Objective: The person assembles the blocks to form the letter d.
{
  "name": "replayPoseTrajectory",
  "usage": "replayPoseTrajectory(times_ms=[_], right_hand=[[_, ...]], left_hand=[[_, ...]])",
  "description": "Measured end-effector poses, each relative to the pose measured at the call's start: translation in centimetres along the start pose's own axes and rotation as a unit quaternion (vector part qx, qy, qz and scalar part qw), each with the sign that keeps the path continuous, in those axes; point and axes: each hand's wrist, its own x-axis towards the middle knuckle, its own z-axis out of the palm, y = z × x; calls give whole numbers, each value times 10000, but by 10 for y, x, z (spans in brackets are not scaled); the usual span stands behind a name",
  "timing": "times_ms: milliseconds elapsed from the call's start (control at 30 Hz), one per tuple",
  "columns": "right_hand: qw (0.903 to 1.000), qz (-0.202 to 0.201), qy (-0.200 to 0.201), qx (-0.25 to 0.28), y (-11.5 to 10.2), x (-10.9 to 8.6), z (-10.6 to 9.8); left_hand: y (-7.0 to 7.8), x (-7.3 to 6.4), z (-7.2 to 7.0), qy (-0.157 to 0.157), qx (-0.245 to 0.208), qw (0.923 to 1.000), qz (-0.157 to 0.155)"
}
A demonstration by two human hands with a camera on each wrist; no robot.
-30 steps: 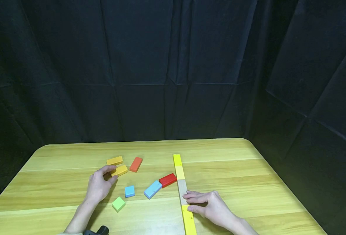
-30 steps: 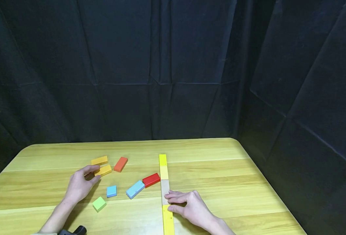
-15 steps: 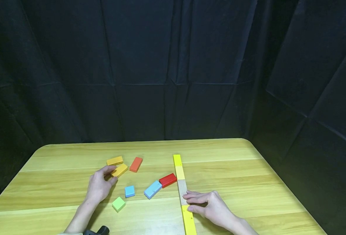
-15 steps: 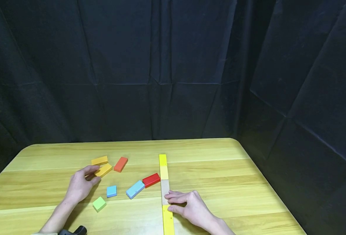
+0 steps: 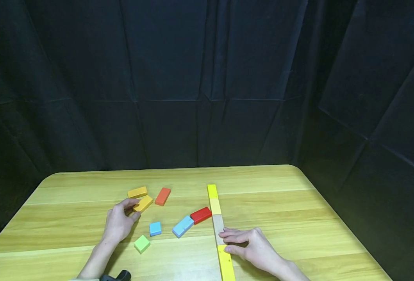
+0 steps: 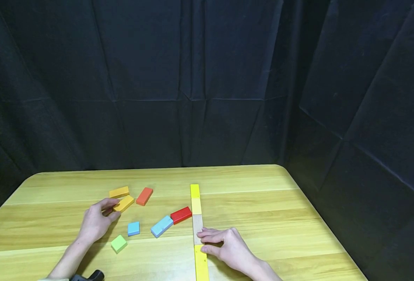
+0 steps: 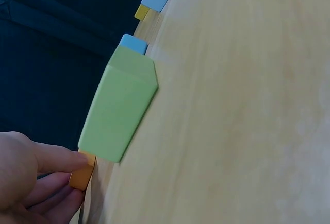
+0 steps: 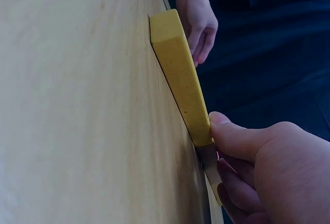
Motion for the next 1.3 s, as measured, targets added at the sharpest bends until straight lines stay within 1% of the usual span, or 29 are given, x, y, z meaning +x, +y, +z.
replayPoseTrajectory(times_ms=[300, 500, 700, 833, 967, 1300], right_hand=[[10000, 76, -26, -3, -2, 0, -1], [10000, 12, -8, -12, -2, 0, -1], [9999, -107, 38, -40, -1, 0, -1], [9999, -108, 41, -98, -1, 0, 0], [9999, -102, 32, -117, -1, 0, -1], [9999, -144, 53, -76, -1, 0, -1]], left_hand=[[3, 0, -1, -57, -177, 9998, -90], [3, 1, -1, -82, -202, 9996, -172], [0, 2, 1, -20, -180, 9997, -170], [0, 2, 2, 28, -160, 9998, -148], [2, 2, 2, 40, -159, 9997, -187], [7, -2, 0, -55, -309, 9989, -354]])
